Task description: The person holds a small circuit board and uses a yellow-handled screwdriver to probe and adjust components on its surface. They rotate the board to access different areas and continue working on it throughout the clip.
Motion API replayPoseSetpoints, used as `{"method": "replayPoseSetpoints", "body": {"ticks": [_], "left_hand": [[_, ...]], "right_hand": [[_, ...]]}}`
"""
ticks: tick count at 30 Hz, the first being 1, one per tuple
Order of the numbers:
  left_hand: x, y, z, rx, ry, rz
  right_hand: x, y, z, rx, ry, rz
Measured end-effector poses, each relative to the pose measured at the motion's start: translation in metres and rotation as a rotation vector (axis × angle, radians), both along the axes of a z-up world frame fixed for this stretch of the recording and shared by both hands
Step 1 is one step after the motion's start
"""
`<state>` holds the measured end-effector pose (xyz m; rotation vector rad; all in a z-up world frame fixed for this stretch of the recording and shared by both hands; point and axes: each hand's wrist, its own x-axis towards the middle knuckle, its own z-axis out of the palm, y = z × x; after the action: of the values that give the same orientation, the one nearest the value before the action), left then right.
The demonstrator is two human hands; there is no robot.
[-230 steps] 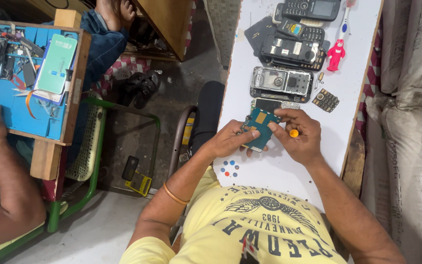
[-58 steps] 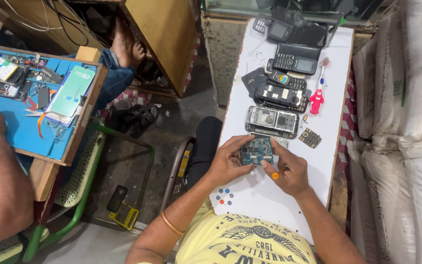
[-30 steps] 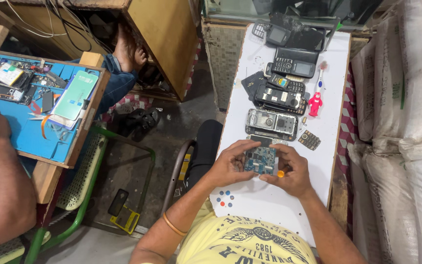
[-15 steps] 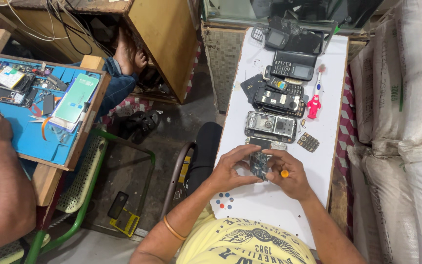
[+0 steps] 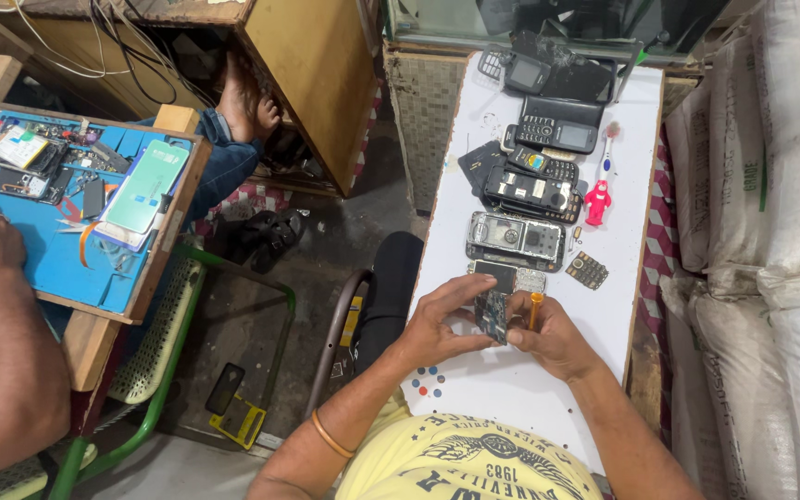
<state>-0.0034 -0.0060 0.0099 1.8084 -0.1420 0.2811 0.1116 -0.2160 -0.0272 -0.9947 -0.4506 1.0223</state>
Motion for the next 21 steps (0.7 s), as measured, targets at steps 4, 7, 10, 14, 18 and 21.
{"method": "replayPoseSetpoints", "body": {"ticks": [4, 7, 10, 14, 18, 21], "left_hand": [[0.0004, 0.0007, -0.0006, 0.025, -0.004, 0.001], [-0.0001, 0.0016, 0.0002, 0.007, 0.017, -0.019], [0.0008, 0.0016, 0.0028, -0.015, 0.019, -0.033], [0.0033, 0.0029, 0.0009, -0.044, 0.040, -0.037], [0.0040, 0.0015, -0.0014, -0.091, 0.094, -0.018], [0.0034, 0.0015, -0.0025, -0.112, 0.093, -0.019]], "right_hand": [[0.0017, -0.0038, -0.0067, 0.047, 0.039, 0.035], [0.0003, -0.0038, -0.0090, 0.077, 0.038, 0.055], [-0.0005, -0.0005, -0.0057, 0.086, 0.047, 0.047], [0.0008, 0.0023, -0.0037, 0.094, 0.046, 0.008], [0.0009, 0.0009, -0.0034, 0.111, 0.097, -0.027], [0.0014, -0.0001, -0.0038, 0.109, 0.141, -0.041]]}}
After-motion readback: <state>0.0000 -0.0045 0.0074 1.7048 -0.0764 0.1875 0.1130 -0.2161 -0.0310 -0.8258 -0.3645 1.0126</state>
